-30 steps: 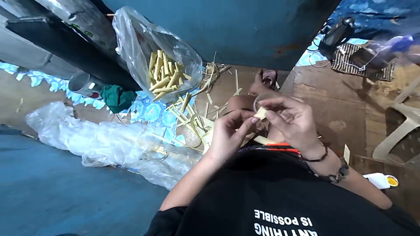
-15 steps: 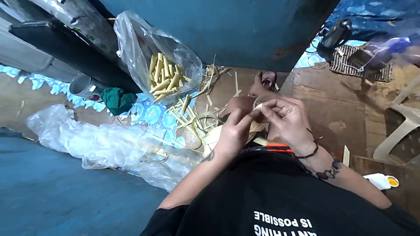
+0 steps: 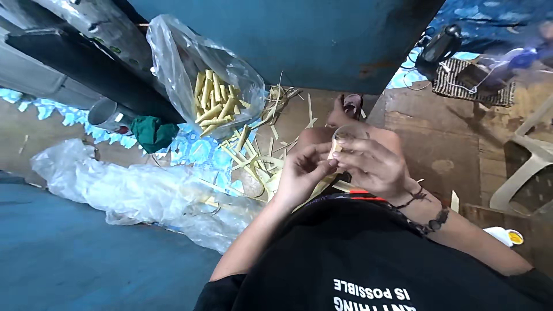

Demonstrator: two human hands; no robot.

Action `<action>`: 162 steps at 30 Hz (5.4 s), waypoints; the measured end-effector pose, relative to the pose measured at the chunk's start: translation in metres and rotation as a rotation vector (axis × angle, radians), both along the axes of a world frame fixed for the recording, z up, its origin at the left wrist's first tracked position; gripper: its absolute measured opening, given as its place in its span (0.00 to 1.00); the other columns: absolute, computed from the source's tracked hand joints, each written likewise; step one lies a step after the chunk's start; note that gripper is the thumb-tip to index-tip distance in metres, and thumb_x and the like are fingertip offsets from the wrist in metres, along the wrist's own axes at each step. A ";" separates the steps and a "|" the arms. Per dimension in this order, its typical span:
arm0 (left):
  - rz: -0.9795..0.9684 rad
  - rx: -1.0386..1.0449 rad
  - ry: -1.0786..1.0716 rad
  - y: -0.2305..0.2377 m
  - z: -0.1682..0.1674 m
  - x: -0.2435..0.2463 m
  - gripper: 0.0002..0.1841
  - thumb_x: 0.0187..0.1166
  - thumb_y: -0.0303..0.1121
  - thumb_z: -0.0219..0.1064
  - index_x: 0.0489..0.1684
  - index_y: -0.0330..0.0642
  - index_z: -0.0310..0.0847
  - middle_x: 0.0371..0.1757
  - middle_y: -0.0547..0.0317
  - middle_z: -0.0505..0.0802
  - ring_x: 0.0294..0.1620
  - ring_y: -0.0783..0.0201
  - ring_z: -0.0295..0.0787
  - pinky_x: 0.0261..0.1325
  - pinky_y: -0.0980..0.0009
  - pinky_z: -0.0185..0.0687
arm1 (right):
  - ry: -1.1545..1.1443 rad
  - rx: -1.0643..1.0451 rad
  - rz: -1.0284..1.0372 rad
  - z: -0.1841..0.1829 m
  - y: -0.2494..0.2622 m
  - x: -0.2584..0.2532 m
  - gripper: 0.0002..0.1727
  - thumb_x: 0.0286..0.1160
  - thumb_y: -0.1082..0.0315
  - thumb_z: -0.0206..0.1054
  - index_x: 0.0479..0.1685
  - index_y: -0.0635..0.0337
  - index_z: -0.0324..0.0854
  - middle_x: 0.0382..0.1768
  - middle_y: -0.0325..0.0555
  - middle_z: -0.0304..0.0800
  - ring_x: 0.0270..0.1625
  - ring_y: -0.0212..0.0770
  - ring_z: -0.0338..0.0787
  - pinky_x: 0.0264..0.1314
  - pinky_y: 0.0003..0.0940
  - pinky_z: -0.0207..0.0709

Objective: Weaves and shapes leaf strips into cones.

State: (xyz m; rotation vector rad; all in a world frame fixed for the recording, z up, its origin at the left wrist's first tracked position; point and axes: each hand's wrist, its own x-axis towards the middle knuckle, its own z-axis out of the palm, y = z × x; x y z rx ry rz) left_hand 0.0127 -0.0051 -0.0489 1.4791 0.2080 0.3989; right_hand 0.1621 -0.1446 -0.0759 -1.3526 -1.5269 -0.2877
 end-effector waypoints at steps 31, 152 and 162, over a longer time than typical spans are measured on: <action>-0.117 0.557 0.081 0.010 0.031 -0.008 0.16 0.76 0.28 0.74 0.62 0.37 0.87 0.47 0.58 0.87 0.42 0.72 0.87 0.44 0.76 0.89 | 1.225 -0.459 0.459 0.034 -0.014 0.005 0.14 0.87 0.58 0.63 0.41 0.53 0.93 0.37 0.37 0.96 0.38 0.32 0.95 0.45 0.31 0.92; -0.228 0.297 0.139 0.026 0.017 -0.003 0.11 0.73 0.21 0.74 0.50 0.35 0.82 0.34 0.56 0.93 0.29 0.69 0.89 0.36 0.74 0.89 | 1.079 -0.429 0.049 -0.007 -0.076 -0.019 0.16 0.91 0.63 0.56 0.66 0.59 0.83 0.45 0.37 0.94 0.40 0.26 0.92 0.46 0.21 0.88; -0.229 0.318 0.157 0.029 0.017 -0.006 0.12 0.69 0.18 0.74 0.49 0.35 0.84 0.31 0.59 0.91 0.26 0.73 0.85 0.31 0.78 0.84 | 1.294 -0.482 0.126 -0.006 -0.081 -0.018 0.19 0.94 0.63 0.47 0.66 0.59 0.82 0.37 0.37 0.95 0.31 0.25 0.91 0.35 0.18 0.86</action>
